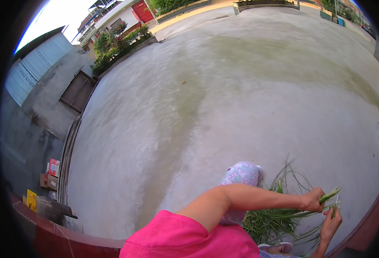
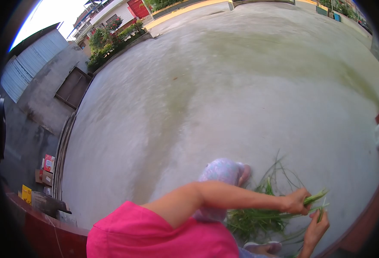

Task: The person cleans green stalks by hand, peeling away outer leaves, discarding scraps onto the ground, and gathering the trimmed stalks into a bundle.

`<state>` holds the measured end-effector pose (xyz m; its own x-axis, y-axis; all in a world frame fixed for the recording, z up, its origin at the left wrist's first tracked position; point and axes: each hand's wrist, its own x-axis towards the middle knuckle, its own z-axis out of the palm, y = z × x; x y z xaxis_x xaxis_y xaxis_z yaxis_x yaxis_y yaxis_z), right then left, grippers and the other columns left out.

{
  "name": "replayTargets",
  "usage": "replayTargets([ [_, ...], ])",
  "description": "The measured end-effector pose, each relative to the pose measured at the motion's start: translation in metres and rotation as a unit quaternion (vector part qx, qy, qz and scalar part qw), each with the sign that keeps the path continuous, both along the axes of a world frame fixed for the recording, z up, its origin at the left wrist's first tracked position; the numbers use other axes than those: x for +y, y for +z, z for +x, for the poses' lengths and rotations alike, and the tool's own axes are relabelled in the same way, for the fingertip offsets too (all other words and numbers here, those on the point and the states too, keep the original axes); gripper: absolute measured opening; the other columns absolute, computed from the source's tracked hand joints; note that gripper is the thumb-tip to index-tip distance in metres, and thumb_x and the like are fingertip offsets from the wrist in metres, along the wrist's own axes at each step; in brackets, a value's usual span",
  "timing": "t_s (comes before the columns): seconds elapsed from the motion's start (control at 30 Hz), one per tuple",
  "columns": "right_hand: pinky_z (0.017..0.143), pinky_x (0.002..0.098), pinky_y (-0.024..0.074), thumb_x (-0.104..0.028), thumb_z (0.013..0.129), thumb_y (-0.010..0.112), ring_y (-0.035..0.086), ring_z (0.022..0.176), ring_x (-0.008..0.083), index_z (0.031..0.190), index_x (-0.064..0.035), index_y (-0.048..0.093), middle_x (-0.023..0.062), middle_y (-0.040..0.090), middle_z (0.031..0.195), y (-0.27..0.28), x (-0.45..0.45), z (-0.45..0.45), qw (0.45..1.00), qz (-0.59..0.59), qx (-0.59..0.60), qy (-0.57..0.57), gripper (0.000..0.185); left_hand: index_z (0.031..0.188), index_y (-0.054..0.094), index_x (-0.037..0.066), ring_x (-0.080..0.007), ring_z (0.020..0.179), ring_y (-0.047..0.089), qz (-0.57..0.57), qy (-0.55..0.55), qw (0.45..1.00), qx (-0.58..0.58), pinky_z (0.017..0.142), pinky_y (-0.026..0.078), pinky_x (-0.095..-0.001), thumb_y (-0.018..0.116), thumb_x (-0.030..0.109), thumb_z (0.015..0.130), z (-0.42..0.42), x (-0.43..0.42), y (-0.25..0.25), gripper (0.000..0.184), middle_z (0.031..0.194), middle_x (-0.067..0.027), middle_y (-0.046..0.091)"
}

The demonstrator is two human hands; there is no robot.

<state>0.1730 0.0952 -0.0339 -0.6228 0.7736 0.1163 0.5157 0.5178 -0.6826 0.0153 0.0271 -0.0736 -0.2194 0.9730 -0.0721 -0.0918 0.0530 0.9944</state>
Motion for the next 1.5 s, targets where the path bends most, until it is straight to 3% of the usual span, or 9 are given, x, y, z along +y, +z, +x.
replayTargets([
  [0.57,0.073,0.0334,0.0409,-0.023,0.097,0.043,0.051,0.074,0.0209,0.097,0.0023,0.058,0.0086,0.051,0.075,-0.011,0.084,0.039,0.996,0.025,0.075,-0.029,0.029,0.061,0.059,0.001,-0.0094,0.048,0.048,0.021,-0.022,0.988,-0.152,0.043,0.036,-0.0272,0.063,0.0,0.064,-0.013,0.001,0.018,0.005,0.055,-0.0028,0.055],
  [0.6,0.08,0.0303,0.0416,-0.028,0.099,0.044,0.052,0.081,0.0173,0.102,-0.0006,0.057,0.0069,0.053,0.083,0.0,0.09,0.047,0.997,-0.027,-0.007,-0.071,0.031,0.062,0.06,0.001,-0.0093,0.048,0.048,0.018,-0.025,0.987,-0.16,0.043,0.036,-0.027,0.063,0.0,0.064,-0.015,0.002,0.017,0.004,0.054,-0.0024,0.055],
  [0.73,0.078,0.0226,0.0388,-0.03,0.099,0.045,0.048,0.082,0.0064,0.104,-0.0072,0.056,-0.0008,0.05,0.083,-0.019,0.119,0.063,0.964,-0.196,0.156,-0.087,0.026,0.062,0.061,0.002,-0.0086,0.046,0.046,0.013,-0.033,0.981,-0.191,0.041,0.033,-0.0262,0.063,0.0,0.065,-0.022,-0.001,0.027,0.003,0.054,-0.0017,0.054],
  [0.87,0.089,0.0277,0.0434,-0.031,0.099,0.045,0.053,0.09,0.0093,0.107,-0.0101,0.053,-0.0003,0.054,0.094,-0.024,0.088,0.039,0.907,-0.319,0.267,-0.07,0.024,0.067,0.063,0.001,-0.007,0.044,0.042,-0.001,-0.032,0.973,-0.23,0.04,0.028,-0.0246,0.065,0.0,0.069,-0.027,-0.002,0.029,0.004,0.054,-0.0006,0.053],
  [0.93,0.073,0.0269,0.0481,-0.027,0.1,0.044,0.054,0.084,0.0092,0.104,-0.0091,0.053,0.0031,0.057,0.097,0.012,0.042,0.008,0.896,-0.347,0.265,-0.081,0.02,0.075,0.064,0.001,-0.0055,0.044,0.039,-0.028,-0.052,0.967,-0.248,0.04,0.025,-0.0236,0.066,0.001,0.074,-0.034,-0.016,0.04,0.002,0.056,0.0002,0.052],
  [1.03,0.047,0.0183,0.0303,-0.019,0.101,0.041,0.036,0.057,0.0025,0.098,-0.0028,0.052,0.0039,0.056,0.093,0.026,0.015,-0.009,0.865,-0.402,0.301,0.006,0.02,0.08,0.064,0.001,-0.0048,0.043,0.036,-0.059,-0.064,0.964,-0.253,0.04,0.022,-0.0231,0.065,0.001,0.076,-0.042,-0.027,0.052,0.004,0.055,0.0022,0.048],
  [1.17,0.047,0.0198,0.0245,-0.019,0.099,0.046,0.027,0.052,0.0033,0.093,-0.0011,0.057,-0.0067,0.033,0.06,0.04,-0.004,-0.023,0.827,-0.449,0.337,0.036,0.022,0.08,0.063,-0.002,-0.005,0.045,0.037,-0.064,-0.061,0.962,-0.259,0.041,0.024,-0.0224,0.065,-0.001,0.077,-0.048,-0.032,0.069,0.004,0.062,-0.0015,0.054],
  [1.27,0.048,0.0195,0.0249,-0.018,0.094,0.056,0.029,0.052,0.003,0.095,-0.0021,0.059,-0.0067,0.041,0.062,0.027,-0.01,-0.026,0.802,-0.477,0.356,0.054,0.016,0.081,0.063,-0.003,-0.0055,0.047,0.038,-0.061,-0.059,0.961,-0.262,0.043,0.026,-0.0224,0.064,-0.002,0.079,-0.048,-0.034,0.064,0.003,0.067,-0.0037,0.055],
  [1.5,0.048,0.019,0.0286,-0.013,0.085,0.068,0.038,0.056,0.0016,0.085,-0.0035,0.065,-0.0047,0.053,0.068,0.03,-0.025,-0.026,0.889,-0.371,0.267,0.016,0.01,0.083,0.061,-0.002,-0.0051,0.047,0.037,-0.078,-0.066,0.969,-0.225,0.044,0.026,-0.0215,0.063,0.001,0.08,-0.041,-0.034,0.065,0.005,0.067,-0.0024,0.054],
])
